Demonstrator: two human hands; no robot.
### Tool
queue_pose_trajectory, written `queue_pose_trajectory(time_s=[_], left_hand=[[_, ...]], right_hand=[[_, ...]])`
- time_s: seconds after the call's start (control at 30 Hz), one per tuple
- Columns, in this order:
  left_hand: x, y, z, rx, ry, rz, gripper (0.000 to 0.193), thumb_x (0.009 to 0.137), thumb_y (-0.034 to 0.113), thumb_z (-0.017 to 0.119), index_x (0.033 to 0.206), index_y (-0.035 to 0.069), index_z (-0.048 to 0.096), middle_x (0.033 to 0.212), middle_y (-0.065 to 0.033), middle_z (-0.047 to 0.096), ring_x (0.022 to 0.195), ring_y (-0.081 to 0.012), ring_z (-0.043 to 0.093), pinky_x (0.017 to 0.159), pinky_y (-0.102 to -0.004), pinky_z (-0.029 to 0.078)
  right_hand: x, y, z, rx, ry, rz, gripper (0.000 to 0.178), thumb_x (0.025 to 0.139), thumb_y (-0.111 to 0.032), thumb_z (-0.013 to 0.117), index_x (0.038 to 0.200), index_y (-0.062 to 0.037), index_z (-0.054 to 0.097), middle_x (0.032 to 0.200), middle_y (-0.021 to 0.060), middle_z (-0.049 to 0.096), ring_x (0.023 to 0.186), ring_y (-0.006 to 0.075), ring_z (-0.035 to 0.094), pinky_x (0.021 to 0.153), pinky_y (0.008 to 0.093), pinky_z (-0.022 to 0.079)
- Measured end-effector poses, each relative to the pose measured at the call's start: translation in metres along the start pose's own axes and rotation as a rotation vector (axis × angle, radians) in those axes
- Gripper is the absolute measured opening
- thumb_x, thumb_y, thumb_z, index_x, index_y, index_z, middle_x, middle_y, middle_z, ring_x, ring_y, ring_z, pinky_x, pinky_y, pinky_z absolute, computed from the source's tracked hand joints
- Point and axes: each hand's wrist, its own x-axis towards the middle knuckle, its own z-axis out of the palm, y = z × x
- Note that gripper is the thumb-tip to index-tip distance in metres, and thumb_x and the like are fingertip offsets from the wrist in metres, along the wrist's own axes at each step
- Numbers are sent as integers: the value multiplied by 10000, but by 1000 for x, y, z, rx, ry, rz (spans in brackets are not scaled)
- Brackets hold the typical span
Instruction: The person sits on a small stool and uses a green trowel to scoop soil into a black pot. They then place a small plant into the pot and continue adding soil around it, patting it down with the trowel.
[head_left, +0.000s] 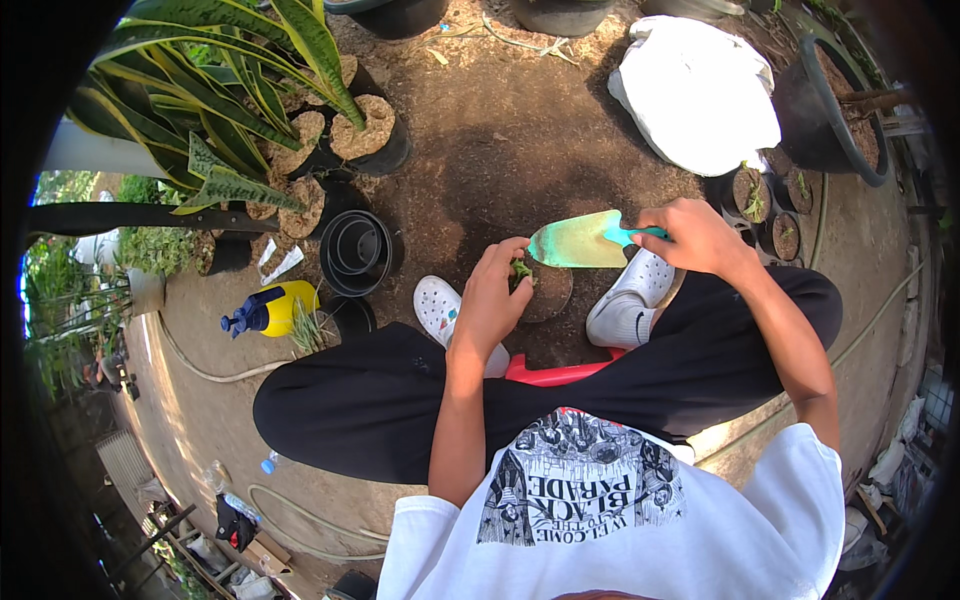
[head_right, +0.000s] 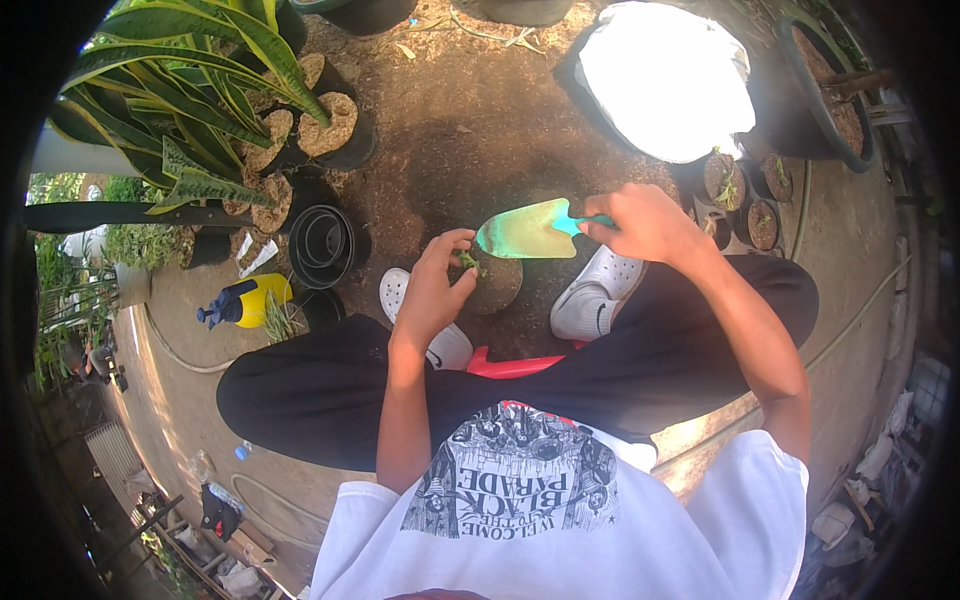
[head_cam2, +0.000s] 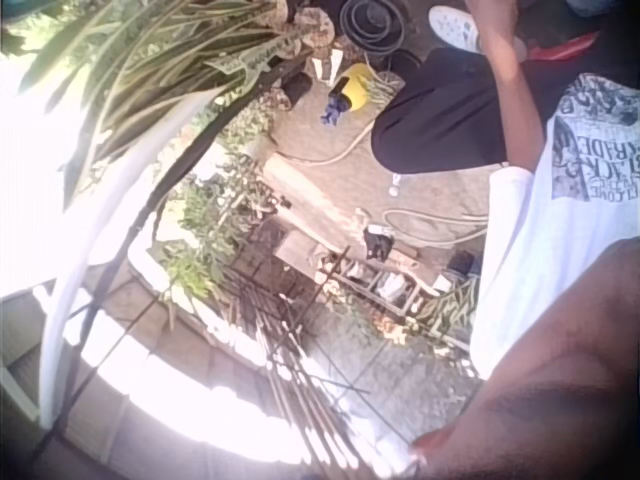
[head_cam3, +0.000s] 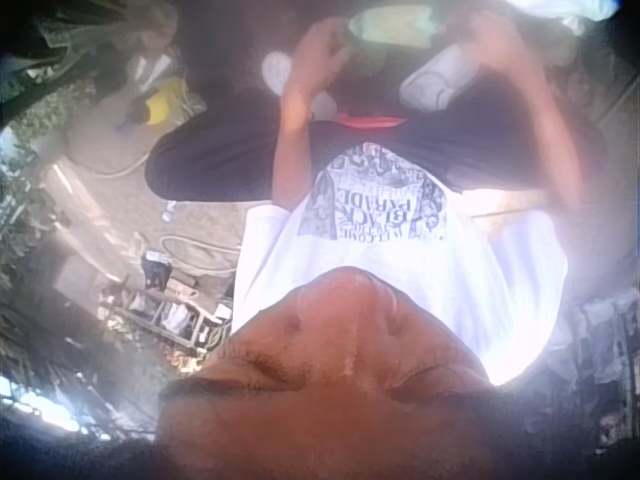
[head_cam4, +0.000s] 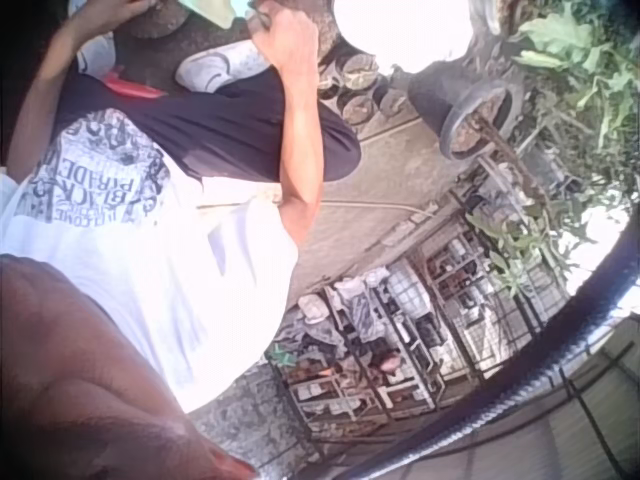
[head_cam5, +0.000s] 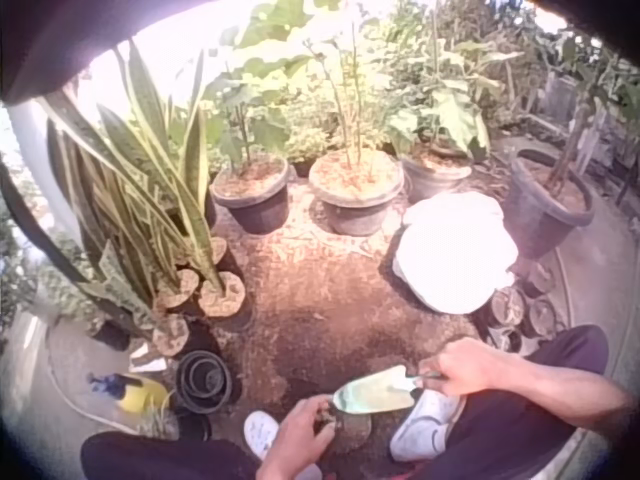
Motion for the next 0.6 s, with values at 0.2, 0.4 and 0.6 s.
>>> queue_pose_trajectory(time_s=[0.2, 0.4, 0.6], left_hand=[[-1, -1, 5, -113, -78, -30, 459, 895, -14, 650, 1349, 49, 635, 1212, -170, 702, 988, -301, 734, 874, -410, 576], [-4, -7, 3, 86, -54, -30, 359, 895, 12, 647, 1251, 34, 685, 1137, -180, 712, 943, -356, 724, 858, -447, 568], [-3, -13, -7, 178, 94, -39, 255, 902, 46, 667, 1154, 42, 701, 1018, -151, 696, 930, -363, 701, 834, -468, 552]], right_hand=[[0, 0, 0, -2, -2, -1, 210, 973, -257, 716, 978, -58, 785, 703, 210, 661, 671, 403, 669, 636, 500, 490], [-1, 1, 2, 16, 18, -16, 203, 976, -253, 716, 975, -64, 791, 687, 203, 659, 651, 397, 665, 623, 496, 487], [-1, 2, 0, -12, 7, 5, 253, 965, -282, 705, 1082, -80, 800, 639, 211, 633, 640, 425, 658, 647, 523, 502]])
